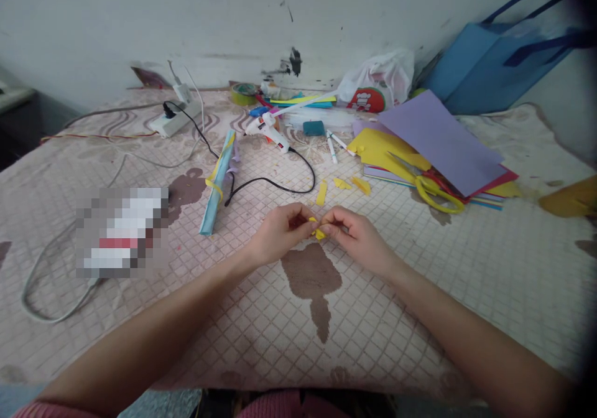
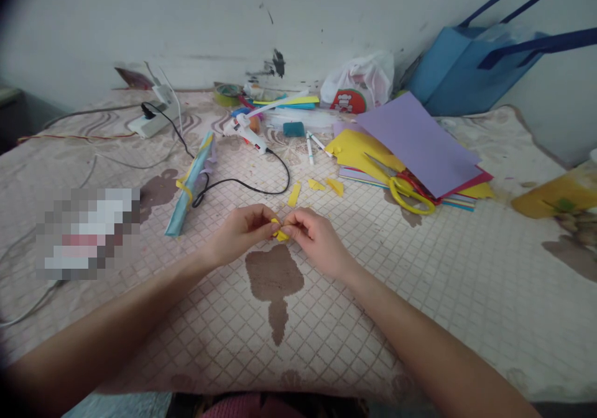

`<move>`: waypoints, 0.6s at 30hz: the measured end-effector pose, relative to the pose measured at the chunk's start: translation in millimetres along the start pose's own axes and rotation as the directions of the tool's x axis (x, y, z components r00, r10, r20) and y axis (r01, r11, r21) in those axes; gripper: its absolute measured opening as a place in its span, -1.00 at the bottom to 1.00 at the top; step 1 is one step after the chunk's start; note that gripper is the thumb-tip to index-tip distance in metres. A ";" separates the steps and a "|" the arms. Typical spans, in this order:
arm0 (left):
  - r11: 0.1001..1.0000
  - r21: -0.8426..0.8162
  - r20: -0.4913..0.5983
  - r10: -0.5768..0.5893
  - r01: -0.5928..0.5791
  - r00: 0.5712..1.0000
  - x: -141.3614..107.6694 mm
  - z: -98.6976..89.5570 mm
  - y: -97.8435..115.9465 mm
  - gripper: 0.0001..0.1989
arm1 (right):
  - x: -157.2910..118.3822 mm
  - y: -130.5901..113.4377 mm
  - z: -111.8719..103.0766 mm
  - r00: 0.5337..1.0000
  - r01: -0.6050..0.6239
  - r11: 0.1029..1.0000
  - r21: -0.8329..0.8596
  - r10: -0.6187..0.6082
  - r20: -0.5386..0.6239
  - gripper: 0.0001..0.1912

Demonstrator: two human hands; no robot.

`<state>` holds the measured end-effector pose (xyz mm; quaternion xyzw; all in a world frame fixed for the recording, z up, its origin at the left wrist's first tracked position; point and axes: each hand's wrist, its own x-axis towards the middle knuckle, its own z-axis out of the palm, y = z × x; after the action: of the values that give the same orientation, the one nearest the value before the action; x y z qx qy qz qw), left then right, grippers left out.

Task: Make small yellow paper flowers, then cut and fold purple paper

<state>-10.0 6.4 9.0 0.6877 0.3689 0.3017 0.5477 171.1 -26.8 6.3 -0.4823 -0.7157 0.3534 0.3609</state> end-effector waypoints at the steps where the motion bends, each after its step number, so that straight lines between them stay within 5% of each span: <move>1: 1.000 -0.010 -0.002 -0.003 0.003 1.000 0.2 0.2 0.2 -0.81 | 0.1 -0.2 -0.2 1.000 -0.006 1.000 0.002 0.006 -0.006 -0.85; 9: 0.995 -0.041 -0.018 -0.093 0.092 0.996 0.0 0.3 2.2 -0.82 | 0.0 -6.4 -2.1 1.000 0.003 1.000 0.012 -0.003 -0.018 -0.90; 18: 0.927 -0.309 0.071 -0.198 0.210 0.978 1.0 2.0 4.2 -0.81 | -0.8 -2.8 2.3 1.000 0.010 0.998 0.069 -0.008 -0.024 -0.86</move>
<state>-7.0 5.7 12.7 0.5550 0.3748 0.2847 0.6859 168.1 -28.7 7.4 -0.4704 -0.7008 0.3706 0.3875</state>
